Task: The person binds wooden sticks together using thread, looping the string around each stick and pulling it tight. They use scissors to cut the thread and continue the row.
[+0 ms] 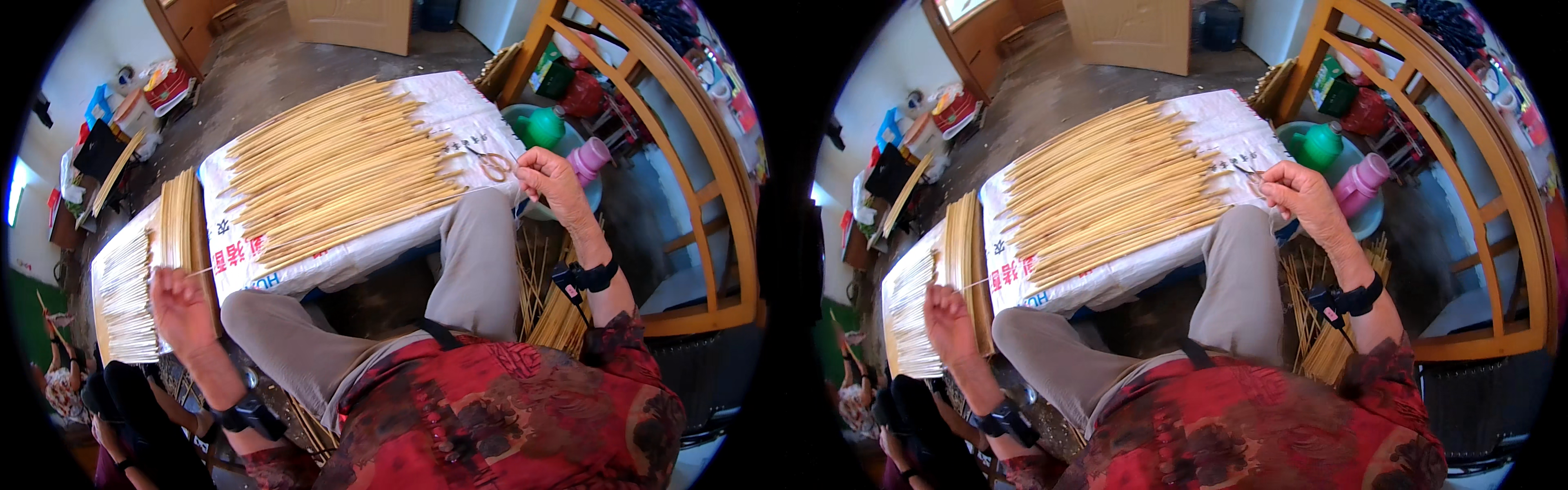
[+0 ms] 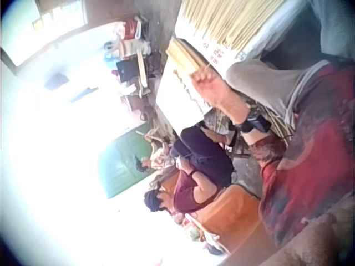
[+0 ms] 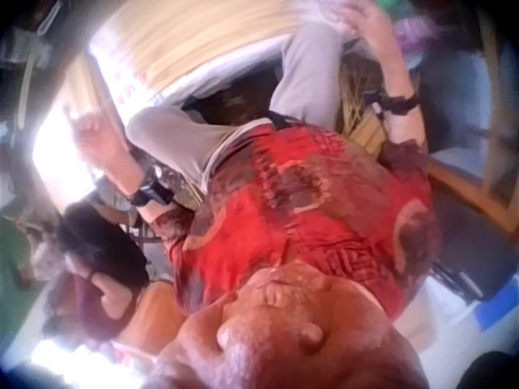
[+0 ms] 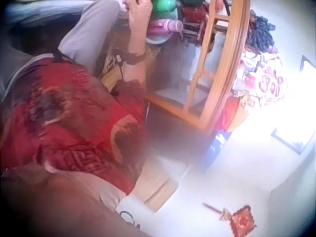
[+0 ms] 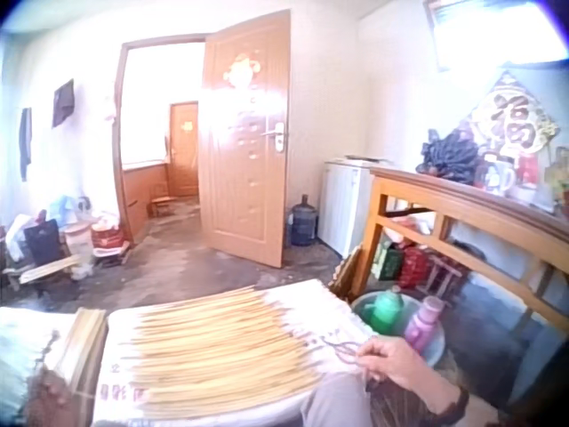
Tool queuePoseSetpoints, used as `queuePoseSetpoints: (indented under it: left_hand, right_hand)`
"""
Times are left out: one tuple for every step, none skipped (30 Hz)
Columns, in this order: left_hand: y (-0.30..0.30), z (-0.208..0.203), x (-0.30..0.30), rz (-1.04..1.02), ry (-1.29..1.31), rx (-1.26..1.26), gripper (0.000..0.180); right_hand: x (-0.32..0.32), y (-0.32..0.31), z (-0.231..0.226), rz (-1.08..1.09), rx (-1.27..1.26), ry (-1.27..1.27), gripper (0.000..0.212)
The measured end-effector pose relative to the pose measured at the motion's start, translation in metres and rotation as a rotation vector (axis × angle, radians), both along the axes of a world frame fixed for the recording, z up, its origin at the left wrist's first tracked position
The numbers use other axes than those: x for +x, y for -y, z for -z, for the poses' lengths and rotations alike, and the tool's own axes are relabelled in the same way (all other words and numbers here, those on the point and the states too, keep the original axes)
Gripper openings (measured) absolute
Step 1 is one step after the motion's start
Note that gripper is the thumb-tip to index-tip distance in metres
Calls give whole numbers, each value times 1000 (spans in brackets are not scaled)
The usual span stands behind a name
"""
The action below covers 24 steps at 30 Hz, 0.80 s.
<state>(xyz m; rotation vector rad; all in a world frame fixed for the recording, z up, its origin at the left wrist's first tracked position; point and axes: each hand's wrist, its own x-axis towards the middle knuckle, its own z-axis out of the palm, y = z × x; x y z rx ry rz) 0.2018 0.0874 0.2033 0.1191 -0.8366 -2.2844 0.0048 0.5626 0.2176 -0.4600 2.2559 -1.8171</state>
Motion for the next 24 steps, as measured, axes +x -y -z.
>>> queuePoseSetpoints:
  left_hand:
    - [20,7,7,18,-32,36,7]
    - [38,13,16,31,-60,70,7]
    - [53,20,21,35,-51,84,8]
    - [65,26,26,38,-42,95,9]
    - [69,31,27,-7,-18,109,11]
    - [84,40,31,4,-6,120,15]
    - [90,36,36,-50,38,115,17]
    - [94,38,36,-93,77,122,20]
    - [102,41,38,-120,90,152,22]
    - [118,47,44,-122,91,152,25]
    - [140,55,53,-148,82,139,26]
    - [157,61,64,-179,76,124,27]
    - [159,53,68,-239,119,139,29]
    - [156,53,71,-163,54,89,23]
    - [153,54,73,-148,126,96,18]
    - [119,38,61,-138,203,102,14]
    - [93,30,53,-90,240,13,10]
    - [62,24,46,6,259,42,7]
    - [16,23,18,100,252,19,4]
    - [-55,-15,6,5,426,-235,7]
    - [-86,-18,-7,121,417,-296,7]
    - [-106,-18,-16,286,350,-348,6]
    - [-126,-24,-22,337,321,-376,5]
    - [-141,-32,-24,388,295,-400,5]
  right_hand:
    - [-4,-13,3,22,-10,-6,8]
    - [-5,-22,6,39,-21,-9,8]
    - [-2,-27,4,52,1,-11,7]
    - [-1,-34,6,60,24,0,8]
    - [-1,-41,9,71,50,8,8]
    - [0,-48,12,77,71,19,8]
    - [1,-50,16,69,78,12,8]
    - [1,-59,20,73,87,29,8]
    - [0,-70,26,77,96,45,8]
    - [0,-80,30,80,103,63,8]
    - [0,-87,34,77,112,76,8]
    - [1,-93,38,81,124,88,9]
    - [2,-97,41,87,136,97,9]
    - [3,-100,42,88,146,105,9]
    - [8,-102,42,44,85,130,9]
    - [12,-102,42,84,129,108,9]
    - [12,-95,42,98,158,86,9]
    - [12,-88,45,109,186,64,8]
    - [13,-89,45,149,165,29,9]
    - [9,-79,52,149,112,15,9]
    - [10,-68,45,180,83,14,7]
    - [13,-54,37,132,89,-77,6]
    - [17,-34,30,81,75,-161,5]
    - [23,-11,21,31,63,-244,5]
